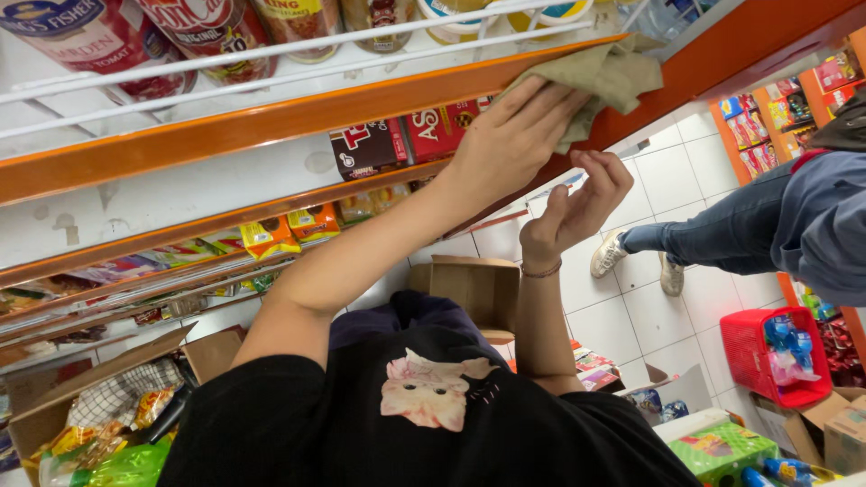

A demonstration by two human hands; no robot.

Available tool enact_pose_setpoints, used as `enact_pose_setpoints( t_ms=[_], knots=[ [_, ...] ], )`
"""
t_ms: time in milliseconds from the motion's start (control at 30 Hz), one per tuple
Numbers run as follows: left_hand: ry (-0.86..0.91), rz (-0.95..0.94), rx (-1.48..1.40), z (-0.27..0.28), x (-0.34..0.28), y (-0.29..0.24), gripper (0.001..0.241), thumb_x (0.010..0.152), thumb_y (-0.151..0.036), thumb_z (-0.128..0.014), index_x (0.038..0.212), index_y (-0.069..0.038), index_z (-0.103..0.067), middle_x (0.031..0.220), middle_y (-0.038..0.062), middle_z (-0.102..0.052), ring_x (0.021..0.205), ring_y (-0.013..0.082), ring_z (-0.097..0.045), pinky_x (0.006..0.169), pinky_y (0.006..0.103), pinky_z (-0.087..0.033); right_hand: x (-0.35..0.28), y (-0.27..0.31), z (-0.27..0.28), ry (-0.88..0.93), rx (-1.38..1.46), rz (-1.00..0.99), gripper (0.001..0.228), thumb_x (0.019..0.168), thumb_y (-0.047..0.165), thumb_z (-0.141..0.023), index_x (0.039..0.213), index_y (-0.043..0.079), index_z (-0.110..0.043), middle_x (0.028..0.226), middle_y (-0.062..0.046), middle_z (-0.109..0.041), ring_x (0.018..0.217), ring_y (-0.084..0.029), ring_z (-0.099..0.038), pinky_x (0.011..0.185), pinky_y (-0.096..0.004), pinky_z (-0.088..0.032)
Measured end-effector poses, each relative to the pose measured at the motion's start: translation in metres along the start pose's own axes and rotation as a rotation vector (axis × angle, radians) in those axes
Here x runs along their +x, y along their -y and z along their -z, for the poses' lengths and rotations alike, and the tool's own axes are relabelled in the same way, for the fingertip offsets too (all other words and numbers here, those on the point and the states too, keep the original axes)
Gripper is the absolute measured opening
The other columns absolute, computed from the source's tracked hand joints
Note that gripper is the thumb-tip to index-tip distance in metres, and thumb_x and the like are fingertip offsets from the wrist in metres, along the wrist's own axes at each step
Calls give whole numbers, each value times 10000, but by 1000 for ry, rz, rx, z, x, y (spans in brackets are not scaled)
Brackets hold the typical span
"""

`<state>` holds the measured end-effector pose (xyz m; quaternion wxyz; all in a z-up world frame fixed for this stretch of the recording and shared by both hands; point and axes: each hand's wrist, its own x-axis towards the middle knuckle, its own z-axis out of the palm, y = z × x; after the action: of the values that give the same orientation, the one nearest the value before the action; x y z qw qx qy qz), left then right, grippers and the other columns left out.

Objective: The person cleans store shelves by spraying them with a liquid, wiping them with a cloth, and then scanning and restacking snack bags.

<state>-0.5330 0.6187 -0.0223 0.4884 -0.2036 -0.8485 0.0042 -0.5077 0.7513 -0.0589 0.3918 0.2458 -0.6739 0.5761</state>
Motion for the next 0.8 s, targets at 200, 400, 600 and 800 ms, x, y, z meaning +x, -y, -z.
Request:
enact_pose_setpoints(
  t_ms=[200, 400, 600, 800],
  knots=[
    [158, 145, -107, 41, -63, 28, 212, 928, -188, -697, 1096, -63, -731, 1179, 76, -687, 1206, 259, -620, 1167, 500, -421, -7, 6, -4, 37, 8, -18, 310, 1004, 130, -546, 1264, -40, -555, 1298, -142, -459, 1150, -248, -517, 1018, -380, -508],
    [-25, 465, 31, 120, -135, 59, 382, 873, -127, -741, 1236, -8, -726, 1305, 180, -657, 1240, 415, -605, 1105, 588, -415, -15, 7, -13, 122, -22, -25, 304, 1009, 140, -577, 1262, -29, -575, 1281, -149, -483, 1180, -279, -498, 1047, -378, -441],
    [54, 372, -190, 116, -195, 17, 287, 844, -78, -711, 1121, -3, -729, 1211, 182, -678, 1181, 399, -636, 1056, 556, -517, -35, -2, -4, 193, -58, -61, 295, 1000, 130, -577, 1250, -26, -585, 1268, -155, -506, 1210, -289, -510, 1027, -378, -453],
    [200, 237, -74, 52, -237, 21, 294, 866, -114, -714, 1155, -101, -769, 1232, 126, -714, 1151, 299, -642, 990, 441, -501, -65, -16, 13, 261, -116, -173, 285, 997, 91, -578, 1258, -21, -600, 1281, -157, -504, 1183, -280, -533, 989, -365, -486]
  ],
)
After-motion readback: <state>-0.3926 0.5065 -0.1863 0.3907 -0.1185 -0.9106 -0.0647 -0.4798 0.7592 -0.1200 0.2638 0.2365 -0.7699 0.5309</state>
